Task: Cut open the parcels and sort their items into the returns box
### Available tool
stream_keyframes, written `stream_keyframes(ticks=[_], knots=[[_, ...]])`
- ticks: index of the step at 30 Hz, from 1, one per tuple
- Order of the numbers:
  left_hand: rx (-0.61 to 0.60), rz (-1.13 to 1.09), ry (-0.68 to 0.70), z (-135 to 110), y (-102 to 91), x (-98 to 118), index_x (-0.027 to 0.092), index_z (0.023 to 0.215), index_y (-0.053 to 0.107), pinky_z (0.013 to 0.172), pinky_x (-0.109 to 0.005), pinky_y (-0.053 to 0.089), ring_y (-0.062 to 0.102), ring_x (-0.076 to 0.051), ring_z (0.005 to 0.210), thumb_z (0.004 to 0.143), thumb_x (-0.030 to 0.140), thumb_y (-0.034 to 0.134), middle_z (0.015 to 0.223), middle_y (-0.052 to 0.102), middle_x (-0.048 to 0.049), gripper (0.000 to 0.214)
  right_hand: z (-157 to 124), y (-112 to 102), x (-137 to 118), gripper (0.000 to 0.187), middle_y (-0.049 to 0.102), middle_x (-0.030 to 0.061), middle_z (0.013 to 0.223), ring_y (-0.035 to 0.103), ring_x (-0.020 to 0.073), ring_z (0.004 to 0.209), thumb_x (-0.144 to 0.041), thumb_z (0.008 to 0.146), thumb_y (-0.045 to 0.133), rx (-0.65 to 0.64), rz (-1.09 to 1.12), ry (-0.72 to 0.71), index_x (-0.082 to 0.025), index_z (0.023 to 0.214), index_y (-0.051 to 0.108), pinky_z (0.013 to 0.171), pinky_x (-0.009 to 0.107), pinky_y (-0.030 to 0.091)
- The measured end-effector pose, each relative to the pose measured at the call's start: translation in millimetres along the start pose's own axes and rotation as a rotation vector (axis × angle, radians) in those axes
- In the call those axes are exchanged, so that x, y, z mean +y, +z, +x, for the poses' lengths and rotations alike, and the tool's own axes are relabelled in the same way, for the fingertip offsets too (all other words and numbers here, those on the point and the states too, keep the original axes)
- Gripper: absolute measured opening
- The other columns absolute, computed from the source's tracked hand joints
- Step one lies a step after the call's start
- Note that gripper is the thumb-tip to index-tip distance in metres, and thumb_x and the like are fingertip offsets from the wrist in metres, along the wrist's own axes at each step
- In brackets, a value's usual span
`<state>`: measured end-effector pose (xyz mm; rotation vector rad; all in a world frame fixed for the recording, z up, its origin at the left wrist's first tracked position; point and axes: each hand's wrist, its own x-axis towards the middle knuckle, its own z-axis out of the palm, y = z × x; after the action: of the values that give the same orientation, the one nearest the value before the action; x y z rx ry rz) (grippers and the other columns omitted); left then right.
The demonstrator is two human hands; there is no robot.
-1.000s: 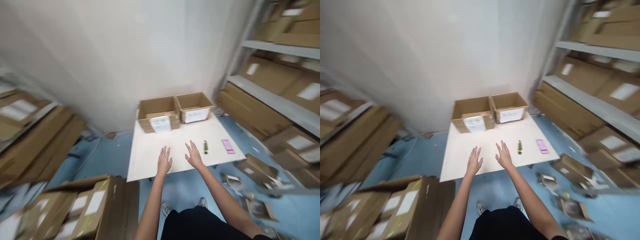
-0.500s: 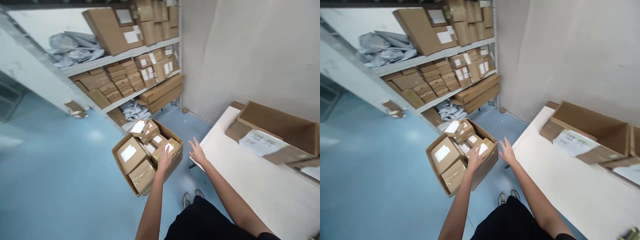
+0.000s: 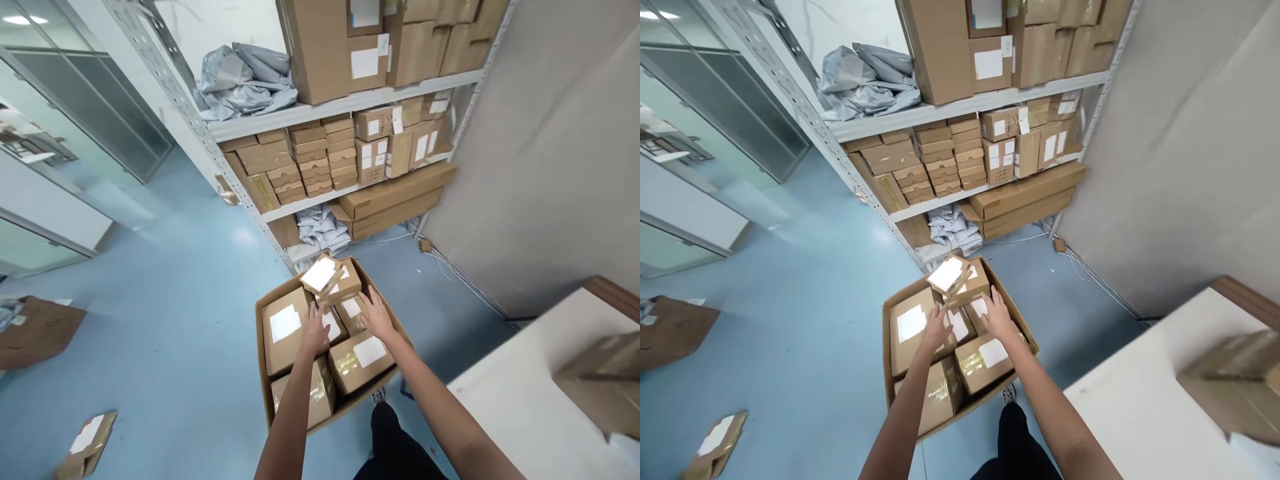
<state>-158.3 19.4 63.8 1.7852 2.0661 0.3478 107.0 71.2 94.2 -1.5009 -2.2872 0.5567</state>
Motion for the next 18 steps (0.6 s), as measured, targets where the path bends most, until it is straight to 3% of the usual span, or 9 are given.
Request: stream_keyframes(ticks=[4,7,9,11,13,16,18], knots=[[-0.072,0.093,-0.109,105,-21.4,-18,0.025,0.159,0.034,0.12,-0.048,0.035,0.027,-0.036,0.155,0.081,0.021,0.066,0.171,0.025,-0.0149,0.084,73,23,4,0.074,0.01,0.0127,0.174,0.023,0.0354,0.156,-0.02,0.09,0.06,-0.051,0.009,-0.027,-0.023,0.16,0.037,0.121,0.049,0.034],[-0.132,0.186,-0.168,152,-23.2,-27,0.024,0.161,0.031,0.119,-0.049,0.035,0.019,-0.04,0.157,0.076,0.017,0.069,0.172,0.019,-0.016,0.094,111,46,5,0.077,0.014,0.0137,0.173,0.021,0.0351,0.157,-0.019,0.089,0.062,-0.138,0.016,-0.04,-0.023,0.161,0.035,0.122,0.049,0.033],[-0.16,0.236,-0.182,163,-18.0,-31,0.022,0.161,0.03,0.115,-0.052,0.038,0.021,-0.045,0.155,0.073,0.019,0.072,0.17,0.024,-0.0204,0.098,126,62,4,0.081,0.013,0.0136,0.173,0.022,0.0354,0.156,-0.018,0.088,0.064,-0.208,0.03,-0.032,-0.024,0.162,0.033,0.121,0.05,0.033],[-0.141,0.254,-0.173,164,-12.5,-36,0.019,0.16,0.033,0.11,-0.051,0.042,0.036,-0.045,0.147,0.074,0.023,0.073,0.158,0.041,-0.0245,0.094,136,79,3,0.086,0.014,0.0135,0.173,0.025,0.0353,0.155,-0.018,0.086,0.065,-0.264,0.055,-0.016,-0.026,0.164,0.03,0.121,0.05,0.033],[-0.077,0.253,-0.15,158,-9.7,-42,0.02,0.156,0.041,0.109,-0.051,0.043,0.047,-0.041,0.138,0.079,0.028,0.071,0.145,0.054,-0.0225,0.084,141,95,0,0.092,0.016,0.0135,0.173,0.027,0.0344,0.155,-0.018,0.085,0.066,-0.308,0.087,0.001,-0.028,0.166,0.022,0.121,0.05,0.033],[-0.037,0.229,-0.158,149,-8.3,-53,0.025,0.155,0.044,0.107,-0.051,0.044,0.045,-0.04,0.139,0.079,0.038,0.075,0.149,0.049,-0.021,0.083,145,118,-6,0.104,0.016,0.0131,0.173,0.033,0.0338,0.152,-0.019,0.084,0.067,-0.379,0.128,0.023,-0.034,0.167,0.007,0.116,0.047,0.04],[-0.067,0.191,-0.159,144,-5.4,-58,0.024,0.158,0.039,0.104,-0.047,0.047,0.048,-0.039,0.138,0.079,0.037,0.076,0.152,0.046,-0.0213,0.088,146,133,-12,0.107,0.019,0.0152,0.172,0.045,0.0341,0.145,-0.021,0.084,0.067,-0.419,0.146,0.017,-0.035,0.167,0.001,0.108,0.045,0.047]])
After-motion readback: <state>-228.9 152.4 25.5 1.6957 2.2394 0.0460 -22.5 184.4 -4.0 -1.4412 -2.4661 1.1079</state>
